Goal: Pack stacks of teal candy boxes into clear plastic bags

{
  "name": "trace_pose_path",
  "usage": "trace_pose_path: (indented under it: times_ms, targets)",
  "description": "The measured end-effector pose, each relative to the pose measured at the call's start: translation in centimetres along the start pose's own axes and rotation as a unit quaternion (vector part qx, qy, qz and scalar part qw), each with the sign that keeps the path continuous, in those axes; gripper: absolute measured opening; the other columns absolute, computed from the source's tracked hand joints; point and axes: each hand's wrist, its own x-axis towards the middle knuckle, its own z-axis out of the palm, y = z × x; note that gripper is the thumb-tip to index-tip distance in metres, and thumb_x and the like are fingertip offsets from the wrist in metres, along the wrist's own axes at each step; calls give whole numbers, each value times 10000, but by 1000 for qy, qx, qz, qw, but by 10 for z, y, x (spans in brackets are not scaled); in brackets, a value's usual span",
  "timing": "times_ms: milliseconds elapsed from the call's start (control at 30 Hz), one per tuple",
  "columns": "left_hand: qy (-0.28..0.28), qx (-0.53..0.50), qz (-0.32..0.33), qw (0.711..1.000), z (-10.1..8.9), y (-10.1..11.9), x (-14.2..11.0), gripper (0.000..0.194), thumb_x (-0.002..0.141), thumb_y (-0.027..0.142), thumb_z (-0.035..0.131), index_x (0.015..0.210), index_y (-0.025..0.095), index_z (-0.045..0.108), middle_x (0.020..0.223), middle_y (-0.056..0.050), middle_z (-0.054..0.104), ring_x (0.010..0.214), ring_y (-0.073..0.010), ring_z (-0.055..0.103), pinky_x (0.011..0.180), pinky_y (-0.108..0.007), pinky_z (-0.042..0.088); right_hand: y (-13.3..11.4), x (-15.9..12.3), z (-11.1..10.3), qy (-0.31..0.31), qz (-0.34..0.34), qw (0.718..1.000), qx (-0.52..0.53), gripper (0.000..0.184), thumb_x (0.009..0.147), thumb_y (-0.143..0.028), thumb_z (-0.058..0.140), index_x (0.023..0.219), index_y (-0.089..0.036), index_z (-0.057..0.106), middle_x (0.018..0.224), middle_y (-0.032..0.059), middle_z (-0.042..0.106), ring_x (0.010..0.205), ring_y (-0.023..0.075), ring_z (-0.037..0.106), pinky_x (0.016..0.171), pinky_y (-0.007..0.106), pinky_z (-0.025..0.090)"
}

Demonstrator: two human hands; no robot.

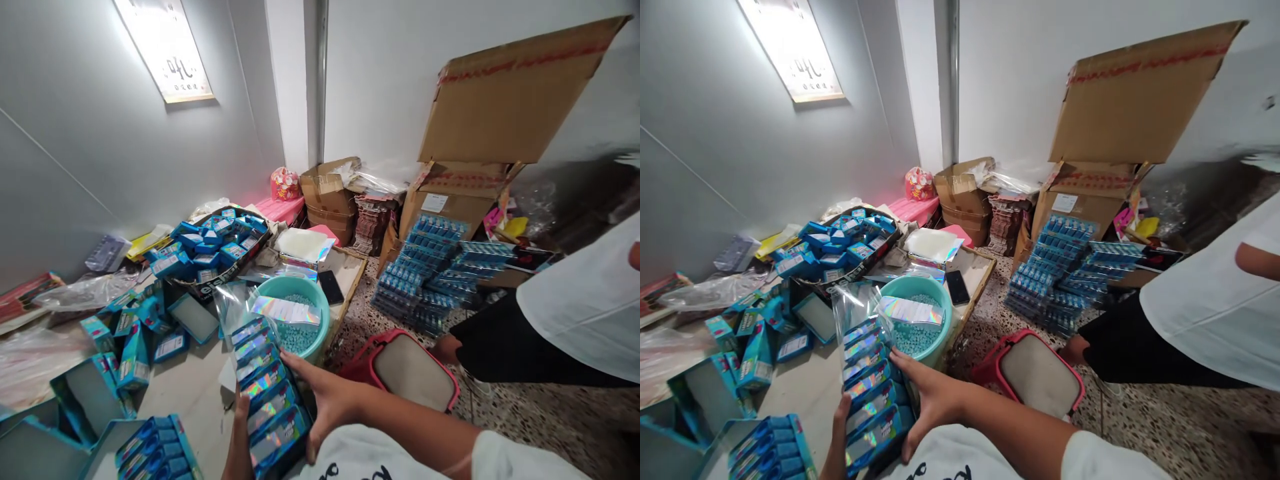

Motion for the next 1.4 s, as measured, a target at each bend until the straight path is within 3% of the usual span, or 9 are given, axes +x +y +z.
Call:
trace_pose_path:
  times_ms: [167,333,533,800,900,1000,1133,1267,1400]
  targets:
    - [-24,70,156,985,19,4,52,921,740,603,745,1518,285,370,1453,-94,561,1383,-328,501,1109,-430,480,51,30,-1,38,-80,995,-44,1679,358,-511,1003,1607,-322,-103,1661,215,171,1499,391,280,1216,575,250]
    - [-30,122,133,983,3,-25,82,960,761,695,687,1530,230,349,1490,-144,520,1378,-357,499,1137,-472,446,85,28,-8,12,-86,991,-102,1617,441,-526,981,1605,-323,-123,1642,212,230,1474,386,340,1184,543,324]
    - [-23,127,191,973,-23,-45,99,1082,642,785,727,1486,165,452,1555,-194,441,1483,-405,337,1212,-486,348,106,29,-22,-30,-63,993,-94,1696,407,-469,1007,1584,-316,-204,1670,211,114,1510,420,232,1207,586,237]
    - [-118,147,272,944,-42,-84,84,1561,409,784,825,1623,316,-39,1678,-188,160,1529,-408,224,1245,-526,261,92,43,-61,-176,13,983,-47,1522,519,-477,974,1620,-299,-63,1684,180,96,1541,360,165,1246,532,145]
    - [-91,132,289,944,-35,-93,85,1442,515,839,745,1628,279,19,1687,-183,125,1535,-388,220,1239,-498,285,87,54,-86,-238,71,968,-27,1480,510,-504,971,1631,-264,35,1675,190,144,1531,369,198,1239,544,183]
    - [12,131,276,952,-26,-88,89,1113,729,867,548,1567,179,297,1627,-214,297,1511,-375,294,1240,-501,282,96,67,-104,-275,143,944,114,1293,566,-589,926,1606,-278,224,1641,192,265,1486,380,320,1164,579,339]
    - [119,111,229,960,-14,-70,92,975,769,780,607,1495,172,374,1525,-226,459,1425,-357,447,1171,-502,398,117,86,-92,-85,142,973,160,816,806,-602,744,1479,-245,451,1342,173,622,1220,313,614,1005,540,502]
    - [140,120,240,953,-11,-58,92,924,684,681,765,1400,194,443,1440,-216,553,1318,-352,564,1120,-484,461,132,100,-56,19,75,995,62,617,823,-445,723,1380,-240,553,1355,135,581,1213,293,575,985,507,508]
    - [187,146,214,948,-17,-54,96,819,537,676,840,1206,265,608,1272,-131,688,1259,-417,594,1110,-564,465,135,104,-37,97,62,993,27,573,890,-468,625,1405,-234,533,1295,125,602,1162,283,592,988,489,502]
